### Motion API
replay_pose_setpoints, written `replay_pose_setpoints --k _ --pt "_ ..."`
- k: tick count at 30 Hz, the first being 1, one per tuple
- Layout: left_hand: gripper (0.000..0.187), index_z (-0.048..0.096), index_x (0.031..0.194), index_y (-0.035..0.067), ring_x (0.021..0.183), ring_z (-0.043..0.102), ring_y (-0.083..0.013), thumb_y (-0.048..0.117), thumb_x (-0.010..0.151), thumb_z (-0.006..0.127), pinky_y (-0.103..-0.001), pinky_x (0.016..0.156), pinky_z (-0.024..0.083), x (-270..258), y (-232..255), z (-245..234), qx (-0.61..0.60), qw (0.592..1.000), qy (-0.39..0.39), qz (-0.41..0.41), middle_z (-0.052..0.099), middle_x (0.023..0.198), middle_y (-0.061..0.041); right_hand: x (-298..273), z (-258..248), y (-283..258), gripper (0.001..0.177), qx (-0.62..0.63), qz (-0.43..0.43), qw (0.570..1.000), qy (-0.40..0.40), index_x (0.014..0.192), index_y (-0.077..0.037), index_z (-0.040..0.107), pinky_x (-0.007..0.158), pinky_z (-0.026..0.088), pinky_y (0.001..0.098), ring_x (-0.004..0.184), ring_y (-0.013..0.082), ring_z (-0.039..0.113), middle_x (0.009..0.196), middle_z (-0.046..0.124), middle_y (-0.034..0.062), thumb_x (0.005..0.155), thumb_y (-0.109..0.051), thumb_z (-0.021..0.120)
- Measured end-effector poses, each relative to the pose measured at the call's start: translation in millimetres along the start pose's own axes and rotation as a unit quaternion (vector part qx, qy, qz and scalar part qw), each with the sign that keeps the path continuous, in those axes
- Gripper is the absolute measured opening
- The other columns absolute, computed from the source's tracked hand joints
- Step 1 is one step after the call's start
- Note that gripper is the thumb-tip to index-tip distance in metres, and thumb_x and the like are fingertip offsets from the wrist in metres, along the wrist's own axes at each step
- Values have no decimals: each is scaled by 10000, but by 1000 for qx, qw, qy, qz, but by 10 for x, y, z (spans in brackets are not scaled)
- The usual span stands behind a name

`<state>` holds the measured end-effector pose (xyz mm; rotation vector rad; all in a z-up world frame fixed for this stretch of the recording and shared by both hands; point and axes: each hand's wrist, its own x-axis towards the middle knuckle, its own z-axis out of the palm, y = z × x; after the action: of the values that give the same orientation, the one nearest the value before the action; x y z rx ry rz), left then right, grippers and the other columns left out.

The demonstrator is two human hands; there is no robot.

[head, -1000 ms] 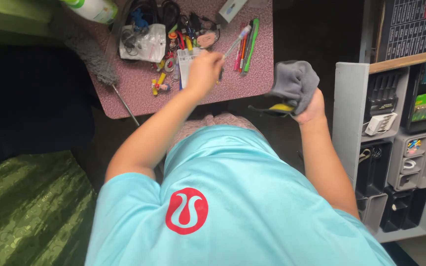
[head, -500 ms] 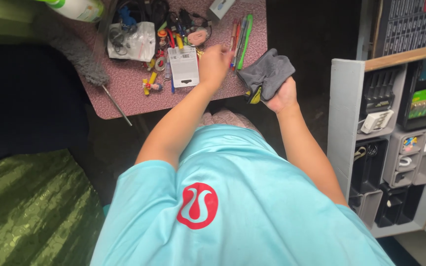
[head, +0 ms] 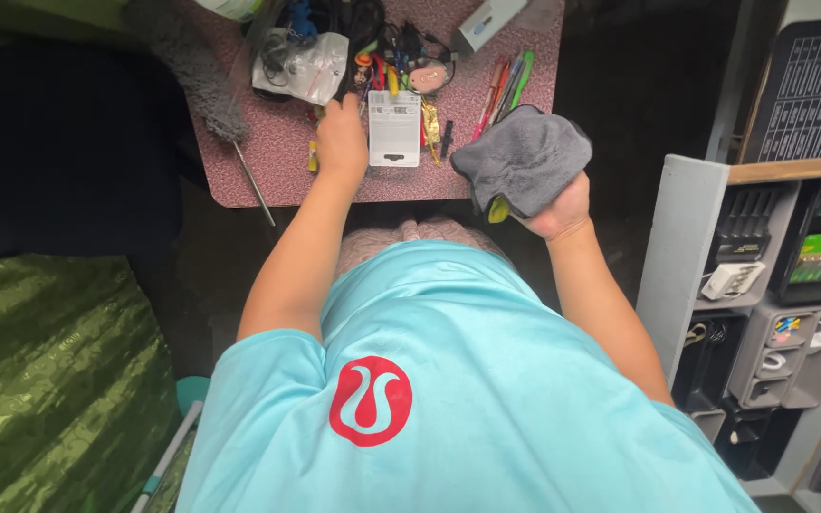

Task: The person organizes various small items such as cables, pens, and small toys into a desk drawer organizer.

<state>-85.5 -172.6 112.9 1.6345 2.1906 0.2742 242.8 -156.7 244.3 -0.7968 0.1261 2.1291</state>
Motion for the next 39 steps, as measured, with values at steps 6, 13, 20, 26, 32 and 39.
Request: replay_pose_setpoints --k 6,13,20,26,32,39 --pt "297 727 1107 60 897 710 -407 35 810 731 -487 812 559 -115 -69 -422 -57 998 -7 -11 712 979 -198 62 90 190 499 -6 11 1000 -16 1421 -59 561 1183 446 517 1337 346 579 1409 611 140 1071 -389 429" --pt "279 681 1122 10 858 752 -168 49 858 764 -311 763 602 -29 112 -674 -394 910 -6 -132 762 957 -95 479 224 770 417 -167 95 981 -39 1429 -5 501 1103 494 472 1242 285 616 1376 602 143 1056 -190 479" --pt "266 683 1173 -5 916 757 -160 82 923 713 -306 813 606 419 -271 -325 -414 901 83 -104 762 1041 -95 770 694 768 470 -61 148 986 -33 1413 13 503 1085 516 461 1221 301 645 1362 614 184 1021 -245 490" --pt "254 745 1194 14 1013 747 -190 27 952 668 -328 893 594 -218 795 -614 -419 907 21 35 755 1127 -121 1136 310 1077 317 -303 5 953 28 1291 19 611 964 552 380 1102 217 668 1223 683 104 988 -60 561" --pt "311 697 1263 8 935 724 -181 10 958 638 -321 829 580 -559 1045 -929 -449 892 -40 42 727 1097 -119 1262 549 717 199 -403 -295 864 66 1184 19 606 849 554 344 993 192 624 1087 663 85 1002 -12 532" --pt "323 661 1306 -21 856 665 -106 99 1007 658 -271 746 562 -377 1147 -928 -620 771 -116 -89 736 1057 -60 1119 800 504 316 -91 -220 946 -219 1159 -4 589 872 621 562 973 391 725 1046 676 169 1144 -285 445"
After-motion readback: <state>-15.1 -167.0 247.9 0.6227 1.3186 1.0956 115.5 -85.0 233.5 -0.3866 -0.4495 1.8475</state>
